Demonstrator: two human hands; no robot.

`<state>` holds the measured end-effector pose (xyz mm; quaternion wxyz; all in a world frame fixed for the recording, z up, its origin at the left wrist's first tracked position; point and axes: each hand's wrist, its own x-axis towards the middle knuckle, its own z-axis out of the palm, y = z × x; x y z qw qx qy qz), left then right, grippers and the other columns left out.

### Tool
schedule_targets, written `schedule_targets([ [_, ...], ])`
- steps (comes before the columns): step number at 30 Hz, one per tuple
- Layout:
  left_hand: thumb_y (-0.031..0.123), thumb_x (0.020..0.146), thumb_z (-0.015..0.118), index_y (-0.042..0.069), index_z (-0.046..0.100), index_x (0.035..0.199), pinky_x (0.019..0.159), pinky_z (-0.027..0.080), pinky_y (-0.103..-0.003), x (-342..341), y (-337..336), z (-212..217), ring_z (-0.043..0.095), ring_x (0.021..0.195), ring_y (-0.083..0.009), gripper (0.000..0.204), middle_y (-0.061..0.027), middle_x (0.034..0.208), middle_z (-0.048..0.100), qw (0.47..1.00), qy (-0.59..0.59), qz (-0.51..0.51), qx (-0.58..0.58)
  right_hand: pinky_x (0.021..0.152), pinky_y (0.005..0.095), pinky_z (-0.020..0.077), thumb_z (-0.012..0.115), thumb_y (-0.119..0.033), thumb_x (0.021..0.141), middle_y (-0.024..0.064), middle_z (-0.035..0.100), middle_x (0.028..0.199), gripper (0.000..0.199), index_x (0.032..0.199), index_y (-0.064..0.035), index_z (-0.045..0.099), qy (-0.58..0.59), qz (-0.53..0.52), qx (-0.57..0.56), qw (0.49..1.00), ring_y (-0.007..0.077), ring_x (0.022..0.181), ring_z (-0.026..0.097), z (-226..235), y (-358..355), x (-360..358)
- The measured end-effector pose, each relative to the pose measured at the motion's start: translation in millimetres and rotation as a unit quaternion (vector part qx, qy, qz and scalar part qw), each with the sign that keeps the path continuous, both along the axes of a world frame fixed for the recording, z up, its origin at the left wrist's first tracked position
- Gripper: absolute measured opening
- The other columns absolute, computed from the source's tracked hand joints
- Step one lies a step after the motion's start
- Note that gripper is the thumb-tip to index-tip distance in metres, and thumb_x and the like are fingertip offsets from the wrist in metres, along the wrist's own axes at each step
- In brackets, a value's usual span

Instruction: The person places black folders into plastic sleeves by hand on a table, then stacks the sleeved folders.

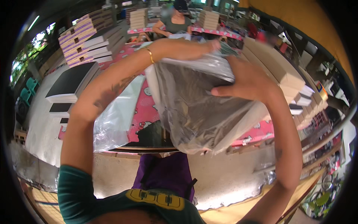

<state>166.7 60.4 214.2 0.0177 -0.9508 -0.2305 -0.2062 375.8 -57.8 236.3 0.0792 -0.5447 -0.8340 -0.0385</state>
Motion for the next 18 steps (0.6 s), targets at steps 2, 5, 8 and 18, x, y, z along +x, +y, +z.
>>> schedule_targets([
  [2, 0.07, 0.089, 0.017, 0.01, 0.023, 0.147, 0.113, 0.001, -0.055, 4.0, -1.0, 13.8, 0.013, 0.141, -0.0371, 0.084, -0.0153, 0.15, 0.028, 0.983, 0.109, 0.131, -0.074, 0.102, 0.0399, 0.036, 0.077, -0.045, 0.065, 0.0247, 0.052, 0.128, 0.096, 0.138, 0.001, 0.035, 0.002, 0.027, 0.005, 1.0, 0.0378, 0.122, 0.048, -1.3, 4.8, -5.0],
  [5, 0.061, 0.093, 0.019, 0.016, 0.033, 0.143, 0.112, 0.01, -0.056, 33.1, 5.7, 79.4, 0.018, 0.14, -0.0353, 0.069, -0.0177, 0.146, 0.033, 0.948, 0.114, 0.163, 0.249, 0.102, 0.0391, 0.0352, 0.079, -0.043, 0.063, 0.0251, 0.052, 0.127, 0.096, 0.137, 0.0015, 0.037, 0.071, 0.077, 0.035, 0.994, 0.0361, 0.122, 0.048, -1.2, -2.2, 6.9],
  [8, 0.057, 0.093, 0.027, 0.012, 0.041, 0.139, 0.109, 0.021, -0.054, 31.6, 5.7, 23.6, 0.03, 0.135, -0.0344, 0.066, -0.0137, 0.143, 0.041, 0.993, 0.037, 0.092, 0.068, 0.094, 0.0417, 0.0413, 0.081, -0.04, 0.06, 0.0265, 0.059, 0.113, 0.088, 0.127, 0.004, 0.045, 0.101, 0.04, 0.006, 0.994, 0.0393, 0.109, 0.056, -9.2, -3.2, 4.9],
  [18, 0.075, 0.059, 0.066, 0.0, 0.046, 0.131, 0.099, 0.04, -0.039, 17.6, -36.4, 4.7, 0.05, 0.119, -0.036, 0.107, -0.0245, 0.124, 0.055, 0.991, 0.13, 0.03, -0.012, 0.105, 0.035, 0.0299, 0.078, -0.037, 0.064, 0.0164, 0.044, 0.136, 0.1, 0.142, 0.0026, 0.028, 0.202, 0.17, -0.113, 0.958, 0.0276, 0.127, 0.041, 19.4, 25.5, 40.1],
])
